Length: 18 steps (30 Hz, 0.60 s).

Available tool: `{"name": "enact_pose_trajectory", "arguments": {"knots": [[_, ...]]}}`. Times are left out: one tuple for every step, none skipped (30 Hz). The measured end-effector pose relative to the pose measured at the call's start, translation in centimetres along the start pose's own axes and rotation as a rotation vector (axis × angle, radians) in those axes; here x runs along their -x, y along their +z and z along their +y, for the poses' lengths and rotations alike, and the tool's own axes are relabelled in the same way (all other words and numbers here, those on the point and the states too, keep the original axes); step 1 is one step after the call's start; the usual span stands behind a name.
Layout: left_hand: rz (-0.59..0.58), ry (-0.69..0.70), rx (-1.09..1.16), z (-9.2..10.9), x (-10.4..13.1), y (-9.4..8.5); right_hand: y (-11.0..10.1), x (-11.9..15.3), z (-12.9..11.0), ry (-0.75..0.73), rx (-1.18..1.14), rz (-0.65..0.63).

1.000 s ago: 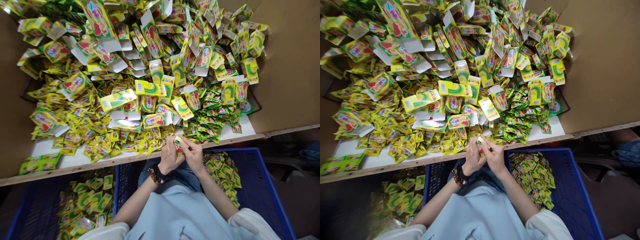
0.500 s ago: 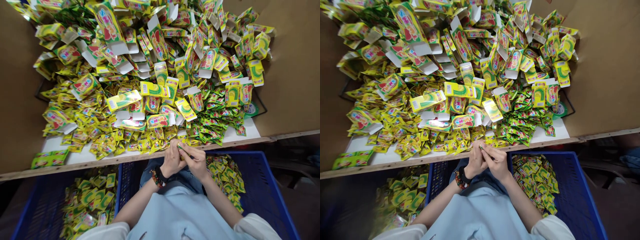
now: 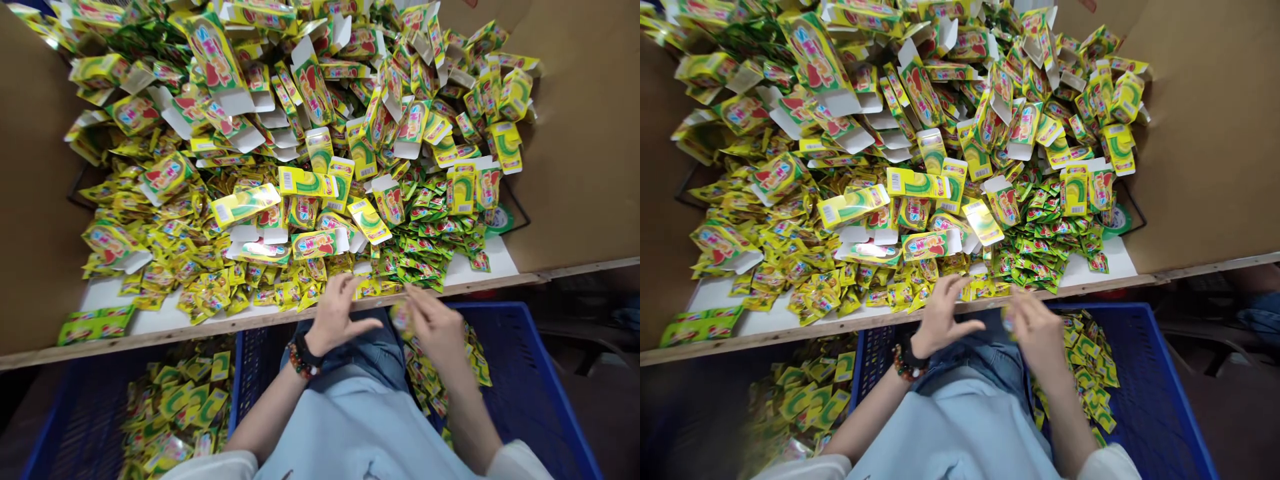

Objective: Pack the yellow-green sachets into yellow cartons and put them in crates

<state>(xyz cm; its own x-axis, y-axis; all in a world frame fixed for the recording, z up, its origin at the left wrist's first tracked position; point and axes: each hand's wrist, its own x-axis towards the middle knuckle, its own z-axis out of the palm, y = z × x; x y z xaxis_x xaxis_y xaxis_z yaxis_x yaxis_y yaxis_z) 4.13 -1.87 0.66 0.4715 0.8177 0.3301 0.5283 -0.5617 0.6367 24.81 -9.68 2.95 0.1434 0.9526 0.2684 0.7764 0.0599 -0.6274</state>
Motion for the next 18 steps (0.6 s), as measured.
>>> {"name": "enact_pose_trajectory", "arguments": {"knots": [[0.025, -0.05, -0.084, -0.3, -0.4, -0.8, -1.2, -0.1, 1.3, 0.056, 0.132, 0.024], [0.035, -0.108, -0.174, -0.5, -0.9, -1.4, -1.9, -0.4, 2.5, 0.08, 0.242, 0.011], [0.021, -0.158, -0.262, -0.8, -1.4, -1.8, -2.1, -0.9, 3.3, 0.064, 0.309, 0.003], [-0.019, -0.194, -0.342, -1.0, -1.9, -1.9, -1.7, -1.7, 3.9, 0.023, 0.328, -0.036], [-0.074, -0.217, -0.414, -1.2, -2.5, -1.9, -0.8, -2.6, 4.1, -0.037, 0.31, -0.072], [-0.13, -0.231, -0.476, -1.3, -2.9, -1.7, 0.4, -3.6, 4.1, -0.104, 0.276, -0.109], [-0.173, -0.239, -0.526, -1.4, -3.3, -1.4, 1.7, -4.7, 3.9, -0.169, 0.261, -0.148], [-0.198, -0.243, -0.563, -1.5, -3.7, -1.2, 3.0, -5.7, 3.7, -0.212, 0.27, -0.177], [-0.207, -0.237, -0.583, -1.6, -3.9, -1.1, 4.1, -6.7, 3.5, -0.241, 0.281, -0.203], [-0.201, -0.222, -0.583, -1.8, -4.0, -1.0, 4.9, -7.4, 3.5, -0.265, 0.287, -0.224], [-0.178, -0.2, -0.563, -1.9, -4.0, -1.1, 5.3, -8.1, 3.5, -0.279, 0.277, -0.235], [-0.137, -0.172, -0.524, -2.1, -3.9, -1.3, 5.4, -8.5, 3.7, -0.286, 0.24, -0.233], [-0.077, -0.144, -0.465, -2.3, -3.8, -1.6, 5.3, -8.8, 4.0, -0.282, 0.177, -0.213], [-0.003, -0.123, -0.388, -2.5, -3.6, -1.8, 4.9, -8.9, 4.2, -0.255, 0.091, -0.17], [0.075, -0.118, -0.291, -2.7, -3.5, -2.1, 4.5, -8.9, 4.3, -0.199, -0.016, -0.122], [0.149, -0.135, -0.18, -2.8, -3.4, -2.2, 4.1, -8.9, 4.2, -0.122, -0.145, -0.09], [0.208, -0.17, -0.055, -2.8, -3.4, -2.3, 3.8, -8.8, 3.8, -0.029, -0.292, -0.084], [0.248, -0.221, 0.077, -2.8, -3.5, -2.2, 3.6, -8.7, 3.2, 0.069, -0.453, -0.097]]}}
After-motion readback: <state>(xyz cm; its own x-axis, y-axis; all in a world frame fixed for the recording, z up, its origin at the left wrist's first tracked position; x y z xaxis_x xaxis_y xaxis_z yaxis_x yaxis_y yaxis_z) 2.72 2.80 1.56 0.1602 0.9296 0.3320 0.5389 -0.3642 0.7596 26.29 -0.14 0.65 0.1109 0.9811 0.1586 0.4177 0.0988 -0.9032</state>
